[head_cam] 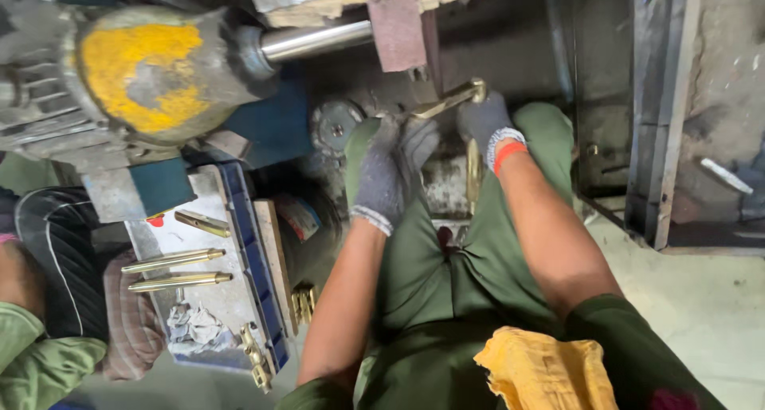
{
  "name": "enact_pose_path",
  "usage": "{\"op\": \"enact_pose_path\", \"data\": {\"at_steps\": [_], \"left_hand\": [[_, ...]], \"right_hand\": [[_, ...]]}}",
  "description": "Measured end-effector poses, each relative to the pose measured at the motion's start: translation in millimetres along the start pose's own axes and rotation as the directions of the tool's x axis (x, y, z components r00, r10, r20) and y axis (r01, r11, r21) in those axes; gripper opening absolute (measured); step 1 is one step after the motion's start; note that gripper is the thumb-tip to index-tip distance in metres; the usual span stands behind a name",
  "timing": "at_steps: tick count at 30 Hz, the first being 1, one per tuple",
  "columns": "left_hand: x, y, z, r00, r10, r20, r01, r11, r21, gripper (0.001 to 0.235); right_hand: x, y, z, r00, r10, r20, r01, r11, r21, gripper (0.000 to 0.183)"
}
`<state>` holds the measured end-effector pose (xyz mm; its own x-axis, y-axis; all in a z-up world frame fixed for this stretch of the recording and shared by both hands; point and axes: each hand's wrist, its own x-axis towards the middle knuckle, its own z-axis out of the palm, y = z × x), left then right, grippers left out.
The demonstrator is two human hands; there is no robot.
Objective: The person uses a motorized buffing wheel to polish various brass-colored metal fixtures, including straight bars and curved handle components. They hold each piece with gloved hands, rotating it against the wheel to achieve a uniform shine.
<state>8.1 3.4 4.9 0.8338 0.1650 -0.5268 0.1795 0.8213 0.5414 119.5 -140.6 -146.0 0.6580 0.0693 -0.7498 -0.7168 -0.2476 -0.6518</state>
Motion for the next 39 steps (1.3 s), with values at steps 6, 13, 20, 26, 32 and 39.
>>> {"op": "enact_pose_path", "data": {"at_steps": [6,13,20,26,32,39], "left_hand": [[-59,9,2,0.996,-0.047,-0.074,0.045,0.998,-0.033,0.044],[-161,27,0,0.979,0.119,0.168,-0.131,0.989,0.065,0.046],[-183,38,25,0.828,0.281,0.485,-0.529,0.678,0.51,0.05],[-191,-20,42,0.777,0.111,0.62,-0.627,0.06,0.776,0.06],[-172,-18,22,0.702,0.33,0.631,-0.704,0.192,0.683,0.038],[-163,22,9,0.608,0.176,0.774,-0.753,0.437,0.491,0.025]], "right_hand": [[-92,-2,-68,0.869,-0.429,0.248,0.476,0.862,-0.173,0.025],[-260,42,-96,0.477,-0.799,0.366,0.858,0.514,0.005,0.02],[-341,26,-71,0.825,-0.559,-0.087,0.564,0.825,0.047,0.03],[-379,16,-51,0.837,-0.538,-0.102,0.547,0.809,0.215,0.032],[-395,-4,-56,0.709,-0.689,0.15,0.679,0.724,0.122,0.067],[-382,-14,-117,0.658,-0.751,-0.059,0.753,0.654,0.067,0.066]]}}
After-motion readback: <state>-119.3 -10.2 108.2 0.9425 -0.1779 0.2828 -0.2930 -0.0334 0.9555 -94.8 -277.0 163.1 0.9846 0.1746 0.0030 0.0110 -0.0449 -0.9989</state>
